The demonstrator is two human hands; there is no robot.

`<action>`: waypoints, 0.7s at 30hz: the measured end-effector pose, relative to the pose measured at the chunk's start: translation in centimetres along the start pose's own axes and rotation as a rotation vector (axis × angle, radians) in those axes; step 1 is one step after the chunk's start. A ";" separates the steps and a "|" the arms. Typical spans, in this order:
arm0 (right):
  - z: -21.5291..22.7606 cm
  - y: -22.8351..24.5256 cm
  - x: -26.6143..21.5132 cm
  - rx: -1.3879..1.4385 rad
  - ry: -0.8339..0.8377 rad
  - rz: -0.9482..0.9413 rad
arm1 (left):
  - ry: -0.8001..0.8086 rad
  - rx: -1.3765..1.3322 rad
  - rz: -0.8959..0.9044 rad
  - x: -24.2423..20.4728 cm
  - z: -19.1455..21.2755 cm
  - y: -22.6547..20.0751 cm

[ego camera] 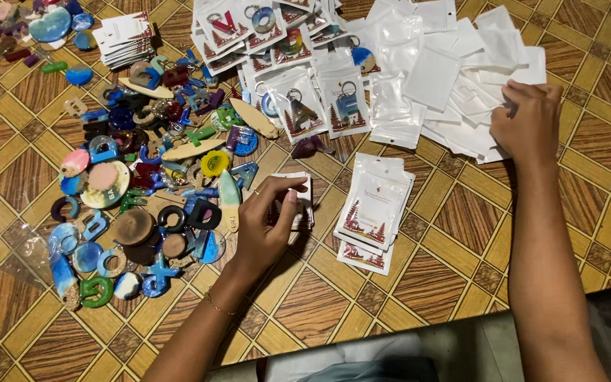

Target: The person places small wooden keychains and paper backing cards into clear plastic bags by hand.

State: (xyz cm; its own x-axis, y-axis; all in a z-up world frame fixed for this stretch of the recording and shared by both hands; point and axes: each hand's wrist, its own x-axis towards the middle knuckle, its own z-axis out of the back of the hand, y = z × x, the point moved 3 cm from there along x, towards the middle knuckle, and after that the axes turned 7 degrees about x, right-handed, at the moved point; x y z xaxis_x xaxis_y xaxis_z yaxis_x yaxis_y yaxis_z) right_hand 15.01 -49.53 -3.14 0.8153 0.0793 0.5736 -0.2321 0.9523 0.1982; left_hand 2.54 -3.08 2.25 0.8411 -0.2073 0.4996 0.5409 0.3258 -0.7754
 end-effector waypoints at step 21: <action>3.0 8.3 1.9 0.581 0.005 -0.239 | -0.006 0.059 -0.017 0.0 -0.1 -0.1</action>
State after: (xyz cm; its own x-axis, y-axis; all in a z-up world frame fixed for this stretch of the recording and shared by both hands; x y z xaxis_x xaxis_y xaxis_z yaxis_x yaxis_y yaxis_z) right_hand 13.03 -42.38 2.00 0.8823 -0.1131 0.4569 -0.2927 0.6283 0.7208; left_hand 2.53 -3.18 2.31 0.8318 -0.2076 0.5148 0.5537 0.3762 -0.7429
